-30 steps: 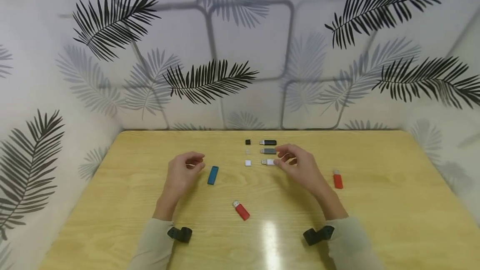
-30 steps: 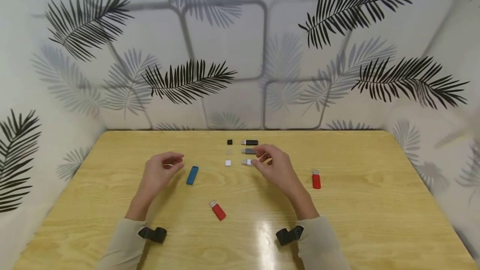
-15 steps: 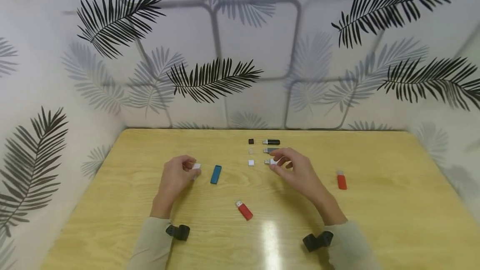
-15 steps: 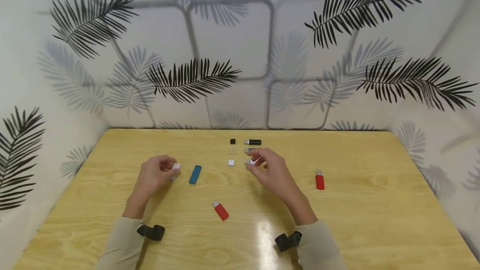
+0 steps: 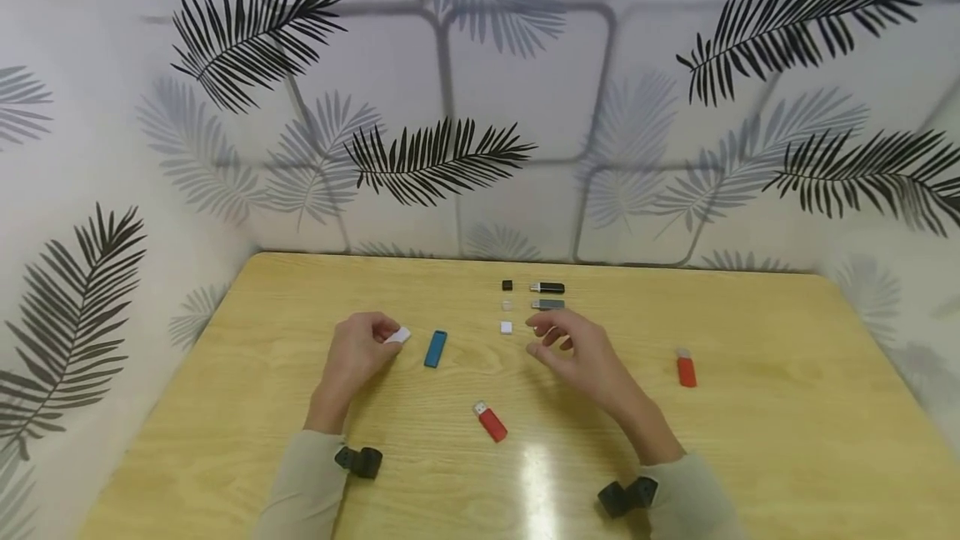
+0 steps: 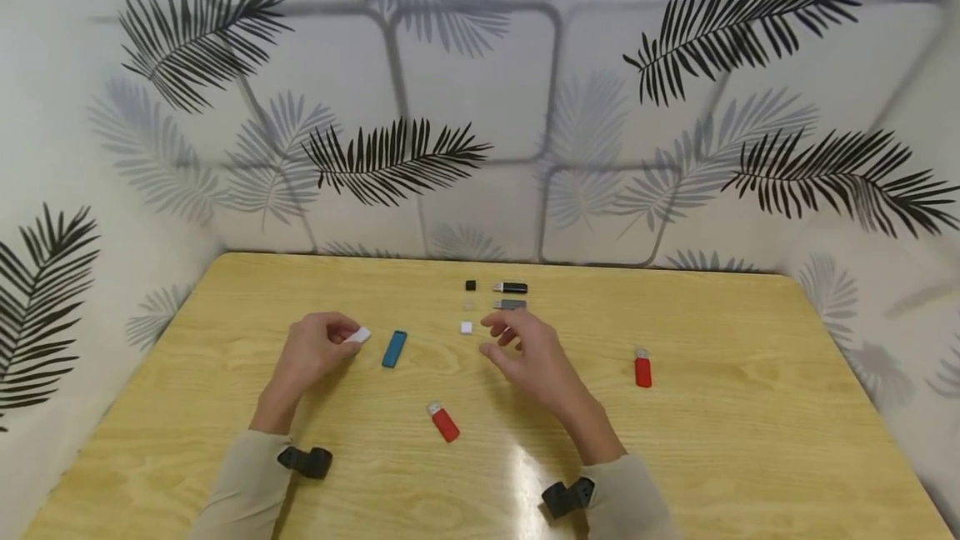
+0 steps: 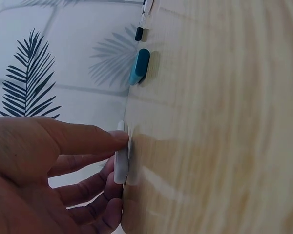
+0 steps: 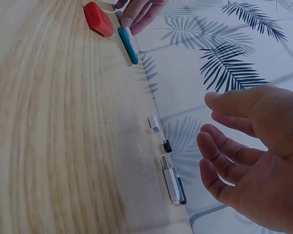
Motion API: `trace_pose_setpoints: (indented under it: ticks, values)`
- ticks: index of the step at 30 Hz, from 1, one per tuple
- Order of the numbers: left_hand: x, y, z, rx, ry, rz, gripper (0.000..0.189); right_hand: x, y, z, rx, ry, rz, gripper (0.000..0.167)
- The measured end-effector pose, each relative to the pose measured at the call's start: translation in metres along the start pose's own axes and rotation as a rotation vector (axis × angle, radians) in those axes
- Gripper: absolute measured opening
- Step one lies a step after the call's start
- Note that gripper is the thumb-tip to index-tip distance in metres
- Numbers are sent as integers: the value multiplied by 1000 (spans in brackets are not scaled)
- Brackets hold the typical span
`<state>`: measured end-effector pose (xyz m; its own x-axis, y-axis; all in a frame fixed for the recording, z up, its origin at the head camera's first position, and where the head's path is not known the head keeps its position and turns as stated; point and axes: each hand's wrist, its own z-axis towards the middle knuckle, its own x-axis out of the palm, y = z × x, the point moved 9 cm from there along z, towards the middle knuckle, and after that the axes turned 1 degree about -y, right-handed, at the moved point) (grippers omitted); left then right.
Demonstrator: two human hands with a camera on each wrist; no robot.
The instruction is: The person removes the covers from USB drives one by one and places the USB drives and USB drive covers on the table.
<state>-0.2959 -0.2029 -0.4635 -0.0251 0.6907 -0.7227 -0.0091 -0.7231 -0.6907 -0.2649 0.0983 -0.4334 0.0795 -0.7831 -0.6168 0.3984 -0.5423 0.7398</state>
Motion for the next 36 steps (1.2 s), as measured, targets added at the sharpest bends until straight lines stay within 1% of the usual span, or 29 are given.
trace_pose_setpoints:
  ticks: [8,12,15,18,20,23,26,30,36]
  values:
    - [5,-12,1,33,32,-43,16,-2,9,-2,-32,1,-8,33]
    - [6,-22,1,58,54,-65,16,0,16,-2,-51,1,-2,32]
    - [8,-34,-1,103,79,-99,17,3,21,-3,-72,-1,10,32]
    - [13,-46,-4,162,109,-168,20,6,24,-4,-94,0,24,32]
    - [15,-53,-6,198,117,-213,21,10,26,-4,-106,0,32,33]
    - [20,-62,-9,238,134,-286,23,14,28,-4,-125,-2,48,34]
    - [25,-72,-13,275,146,-326,23,16,31,-5,-157,-21,61,33]
    - [30,-83,-17,312,165,-344,22,17,35,-5,-203,-59,71,33]
    - [37,-94,-20,352,193,-364,21,17,39,-5,-247,-99,80,32]
